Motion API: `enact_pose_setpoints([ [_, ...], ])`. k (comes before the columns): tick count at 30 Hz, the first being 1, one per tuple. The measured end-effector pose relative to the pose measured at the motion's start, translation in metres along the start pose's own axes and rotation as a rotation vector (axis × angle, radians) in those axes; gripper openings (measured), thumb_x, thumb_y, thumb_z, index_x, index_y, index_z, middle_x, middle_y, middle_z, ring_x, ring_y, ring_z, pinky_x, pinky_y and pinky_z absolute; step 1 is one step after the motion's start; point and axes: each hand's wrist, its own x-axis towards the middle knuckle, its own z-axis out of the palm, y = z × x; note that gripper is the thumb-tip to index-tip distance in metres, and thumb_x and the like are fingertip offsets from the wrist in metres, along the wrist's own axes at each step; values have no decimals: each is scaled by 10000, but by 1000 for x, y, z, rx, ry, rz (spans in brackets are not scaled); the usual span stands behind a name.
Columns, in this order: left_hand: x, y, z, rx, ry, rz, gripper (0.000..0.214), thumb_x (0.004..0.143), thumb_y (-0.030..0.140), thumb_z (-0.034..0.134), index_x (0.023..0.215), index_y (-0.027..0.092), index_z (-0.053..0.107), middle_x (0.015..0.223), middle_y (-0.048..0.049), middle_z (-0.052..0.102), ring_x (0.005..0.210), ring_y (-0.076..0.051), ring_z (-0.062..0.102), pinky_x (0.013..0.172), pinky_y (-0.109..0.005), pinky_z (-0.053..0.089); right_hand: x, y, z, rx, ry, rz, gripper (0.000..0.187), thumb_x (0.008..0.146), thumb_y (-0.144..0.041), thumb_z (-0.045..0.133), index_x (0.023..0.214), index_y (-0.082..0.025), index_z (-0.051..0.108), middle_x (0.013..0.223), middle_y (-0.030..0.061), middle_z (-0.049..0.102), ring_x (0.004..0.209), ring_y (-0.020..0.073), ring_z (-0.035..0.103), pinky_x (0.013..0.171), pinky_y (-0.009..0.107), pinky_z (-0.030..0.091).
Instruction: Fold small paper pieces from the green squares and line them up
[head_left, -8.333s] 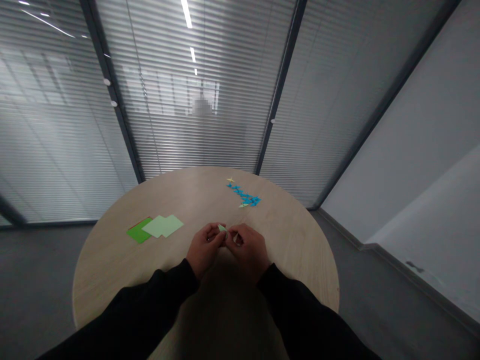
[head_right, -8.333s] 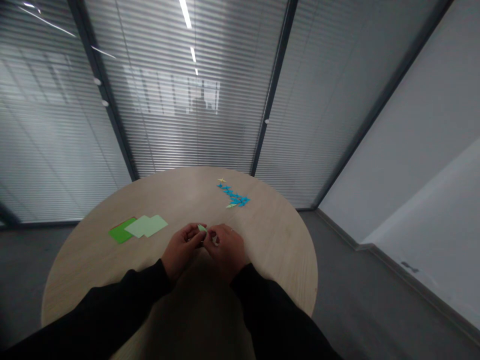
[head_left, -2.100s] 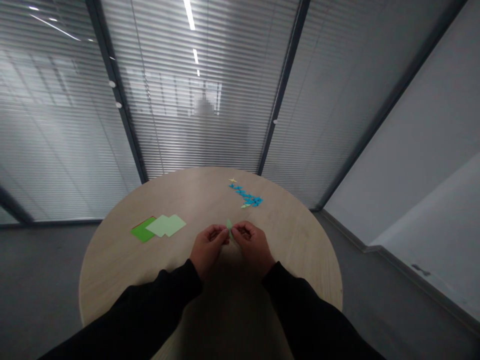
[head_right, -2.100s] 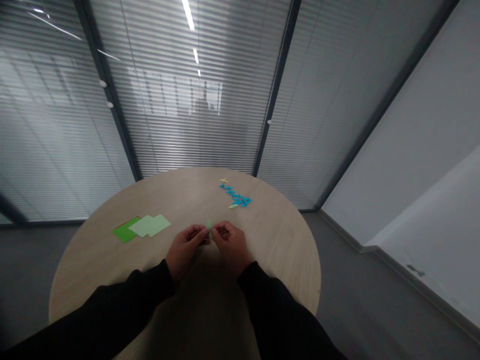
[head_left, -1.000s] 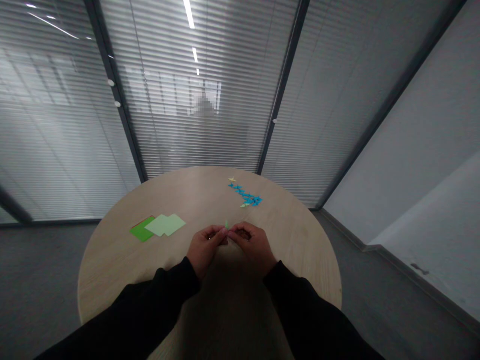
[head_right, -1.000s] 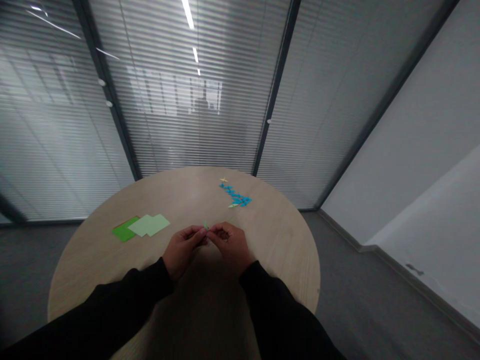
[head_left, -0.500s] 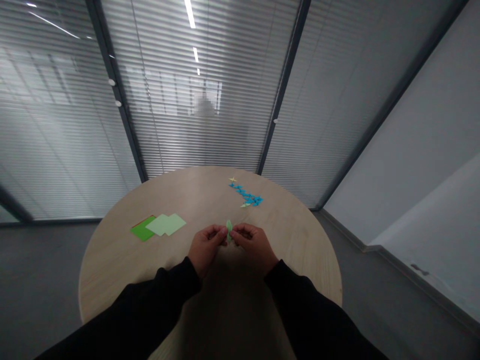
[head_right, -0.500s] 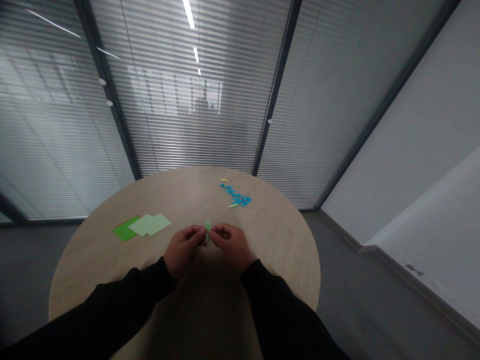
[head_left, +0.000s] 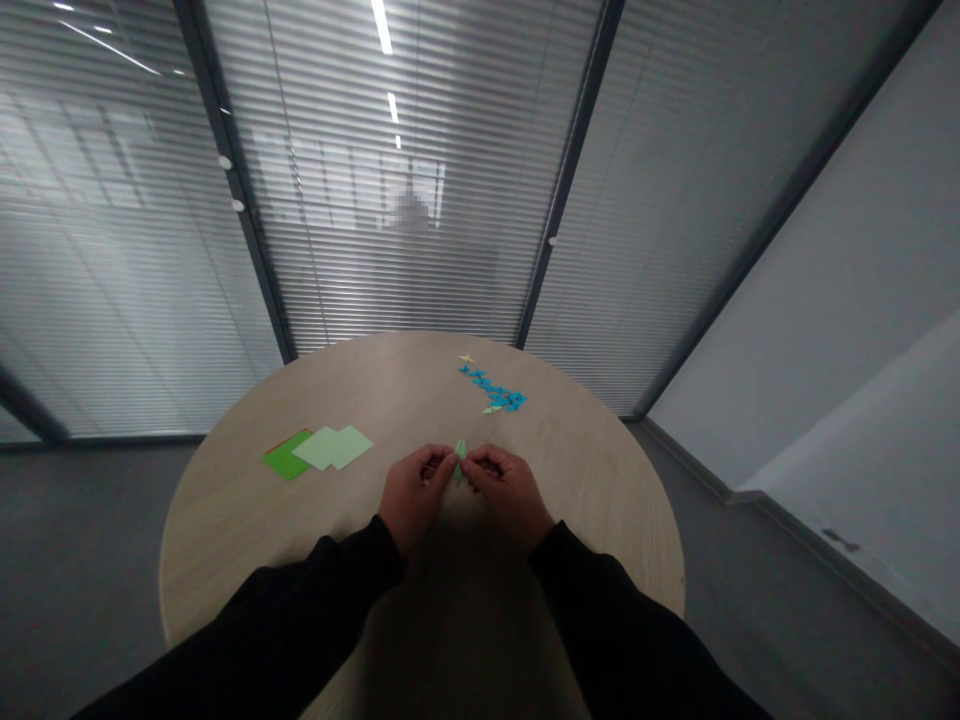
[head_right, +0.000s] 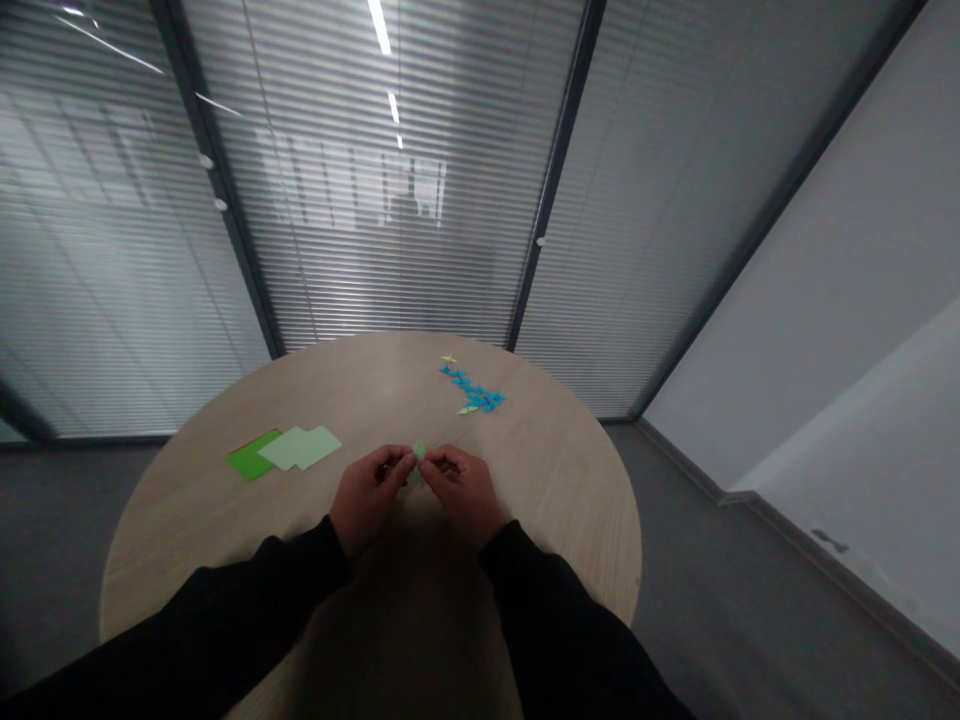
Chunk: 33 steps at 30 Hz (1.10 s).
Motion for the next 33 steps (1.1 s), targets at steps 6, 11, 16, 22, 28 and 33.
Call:
enact_pose_setpoints([
  [6, 1, -8, 0, -38, -100, 5, 260, 849, 445, 622, 803, 193, 668, 670, -13, 647, 604, -175, 572, 601, -279, 425, -2, -6, -1, -64, -15, -57, 187, 821, -363, 642, 730, -200, 640, 675, -10, 619, 608, 138, 557, 586, 258, 439],
  [11, 1, -13, -1, -71, -146, -20, 282, 861, 456, 597, 797, 185, 639, 633, -10, 613, 598, -173, 553, 589, -281, 416, -2, -2, 0, -34, -49, -54, 192, 843, -362, 623, 738, -201, 634, 675, -13, 618, 616, 136, 564, 609, 258, 450],
  [16, 2, -14, 1, -67, -168, -60, 309, 848, 482, 616, 817, 176, 652, 669, -22, 645, 603, -168, 569, 602, -287, 433, 0, 2, -1, -66, 8, -35, 198, 835, -384, 641, 791, -192, 627, 708, -4, 622, 618, 135, 562, 602, 257, 456],
  [22, 1, -9, 0, -164, -263, -163, 333, 760, 487, 724, 819, 162, 682, 731, -37, 692, 680, -171, 611, 661, -293, 468, 1, 2, -1, -64, 30, -53, 225, 849, -412, 614, 835, -188, 628, 739, 12, 648, 636, 144, 585, 598, 260, 459],
  [28, 4, -15, -2, -448, -378, -264, 384, 672, 474, 826, 748, 138, 657, 730, -48, 699, 641, -122, 584, 630, -251, 442, 5, 5, -4, 117, -72, 27, 247, 820, -429, 648, 773, -190, 607, 626, -32, 558, 561, 121, 510, 554, 251, 426],
  [33, 5, -14, -2, -420, -392, -302, 421, 728, 519, 788, 855, 124, 721, 802, -58, 699, 666, -123, 591, 646, -258, 470, 8, 12, -7, 100, -86, 37, 254, 833, -435, 646, 782, -190, 608, 612, -38, 546, 541, 113, 485, 525, 239, 397],
])
